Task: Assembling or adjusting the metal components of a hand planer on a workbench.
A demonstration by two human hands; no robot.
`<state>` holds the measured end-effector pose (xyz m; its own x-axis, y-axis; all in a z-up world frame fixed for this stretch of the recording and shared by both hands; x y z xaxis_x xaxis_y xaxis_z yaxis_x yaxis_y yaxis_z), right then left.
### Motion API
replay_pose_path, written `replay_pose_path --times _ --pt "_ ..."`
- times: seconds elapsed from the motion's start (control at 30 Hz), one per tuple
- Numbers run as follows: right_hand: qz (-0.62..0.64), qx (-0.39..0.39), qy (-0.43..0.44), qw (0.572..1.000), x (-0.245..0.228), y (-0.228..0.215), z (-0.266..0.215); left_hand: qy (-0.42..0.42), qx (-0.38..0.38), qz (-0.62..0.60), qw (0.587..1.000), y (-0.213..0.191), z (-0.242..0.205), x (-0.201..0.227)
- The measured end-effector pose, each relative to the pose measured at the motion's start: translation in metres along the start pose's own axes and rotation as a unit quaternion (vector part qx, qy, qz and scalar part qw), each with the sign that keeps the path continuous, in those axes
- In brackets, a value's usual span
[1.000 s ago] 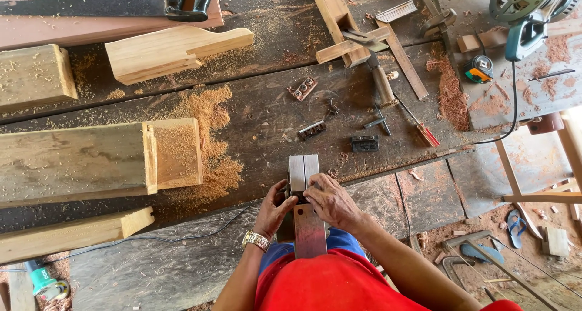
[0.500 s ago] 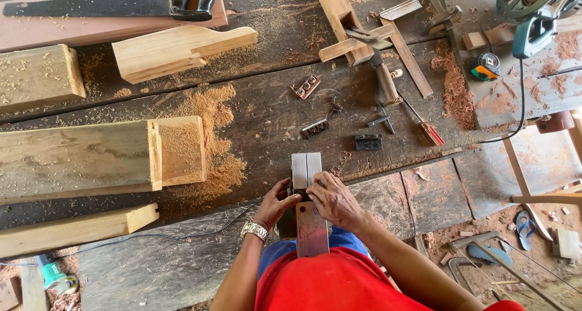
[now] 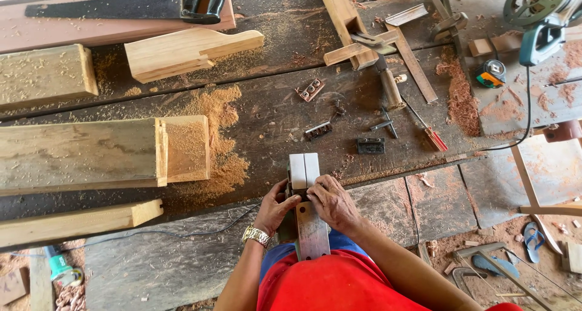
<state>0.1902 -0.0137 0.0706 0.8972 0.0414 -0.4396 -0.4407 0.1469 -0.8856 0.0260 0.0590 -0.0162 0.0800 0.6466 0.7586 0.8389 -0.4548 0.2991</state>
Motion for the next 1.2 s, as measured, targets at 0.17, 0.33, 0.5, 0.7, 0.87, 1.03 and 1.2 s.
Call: replay_pose_path --times 0.17,0.33,0.5,0.7,0.87,1.03,1.2 --pt "0.054 0.015 -0.02 0.998 -0.017 0.002 0.012 0.019 0.063 -0.052 0.997 -0.009 -0.028 0.014" --pt "0.111 0.022 -0.054 0.992 -0.025 0.005 0.031 0.043 0.136 -0.002 0.99 -0.016 -0.047 0.035" --pt "0.18 0.013 -0.077 0.981 -0.022 -0.001 0.052 0.09 0.193 0.052 0.976 -0.008 -0.054 0.063" --pt "0.212 -0.002 -0.069 0.975 0.009 0.009 0.073 0.089 0.263 0.121 0.953 0.011 -0.038 0.083" --pt "0.246 -0.028 -0.085 0.965 0.039 0.017 0.087 0.012 0.335 0.194 0.922 0.02 -0.014 0.088" --pt "0.278 -0.083 -0.052 0.955 0.064 0.032 0.099 -0.049 0.38 0.243 0.891 0.03 0.005 0.093" --pt "0.299 -0.104 -0.026 0.948 0.076 0.04 0.111 -0.028 0.39 0.233 0.89 0.04 0.013 0.109"
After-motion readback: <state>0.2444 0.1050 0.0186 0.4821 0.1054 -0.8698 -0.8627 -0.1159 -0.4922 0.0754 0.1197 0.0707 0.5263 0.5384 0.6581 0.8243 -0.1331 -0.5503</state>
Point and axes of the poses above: each hand's wrist, its own z-axis towards the middle knuckle, its own y-axis out of the palm, x = y × z, the point moved 4 cm from there along z, towards the middle knuckle, and after that the axes turned 13 degrees about -z, right-handed, at the moved point
